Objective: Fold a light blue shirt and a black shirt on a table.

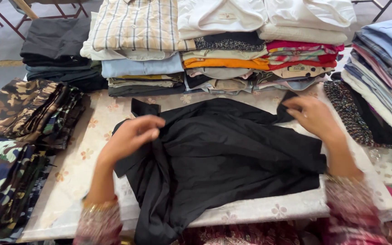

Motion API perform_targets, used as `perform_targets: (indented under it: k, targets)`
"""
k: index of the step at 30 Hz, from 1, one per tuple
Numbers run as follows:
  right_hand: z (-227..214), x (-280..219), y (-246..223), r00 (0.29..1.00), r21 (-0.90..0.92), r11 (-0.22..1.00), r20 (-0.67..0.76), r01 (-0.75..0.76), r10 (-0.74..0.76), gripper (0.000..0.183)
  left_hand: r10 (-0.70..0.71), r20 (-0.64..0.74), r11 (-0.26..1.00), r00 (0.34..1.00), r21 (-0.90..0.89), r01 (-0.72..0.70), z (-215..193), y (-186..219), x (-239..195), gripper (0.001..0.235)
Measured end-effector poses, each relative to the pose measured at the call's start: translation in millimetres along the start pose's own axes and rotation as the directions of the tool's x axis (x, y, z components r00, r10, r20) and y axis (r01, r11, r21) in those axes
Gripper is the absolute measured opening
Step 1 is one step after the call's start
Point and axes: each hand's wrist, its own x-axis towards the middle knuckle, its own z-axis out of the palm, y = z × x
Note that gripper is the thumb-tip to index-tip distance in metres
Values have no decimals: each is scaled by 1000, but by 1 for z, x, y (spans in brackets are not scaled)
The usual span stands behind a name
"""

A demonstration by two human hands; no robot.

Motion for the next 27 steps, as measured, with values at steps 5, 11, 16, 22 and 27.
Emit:
perform_targets:
  k: [5, 11, 16, 22, 27]
  targets:
    - [81, 48, 15, 983, -108, 979, 79, 172, -164, 76, -27, -146, 794, 989, 597, 110, 37, -59, 55, 73]
    - [84, 36, 15, 990, -261, 965, -140, -17, -21, 21, -111, -385, 804, 916, 507, 311, 19, -73, 30, 59]
    - [28, 41, -79, 837, -200, 979, -530, 35, -138, 22, 47, -421, 892, 906, 426, 152, 32, 0, 36, 51]
    - [2, 35, -195, 799, 345, 796, -539, 498, -267, 32, -189, -166, 982, 968, -47, 183, 74, 25, 90, 92]
    - [18, 37, -160, 866, 512, 708, -388, 487, -315, 34, 37, -470, 880, 882, -403, -251, 55, -45, 114, 21]
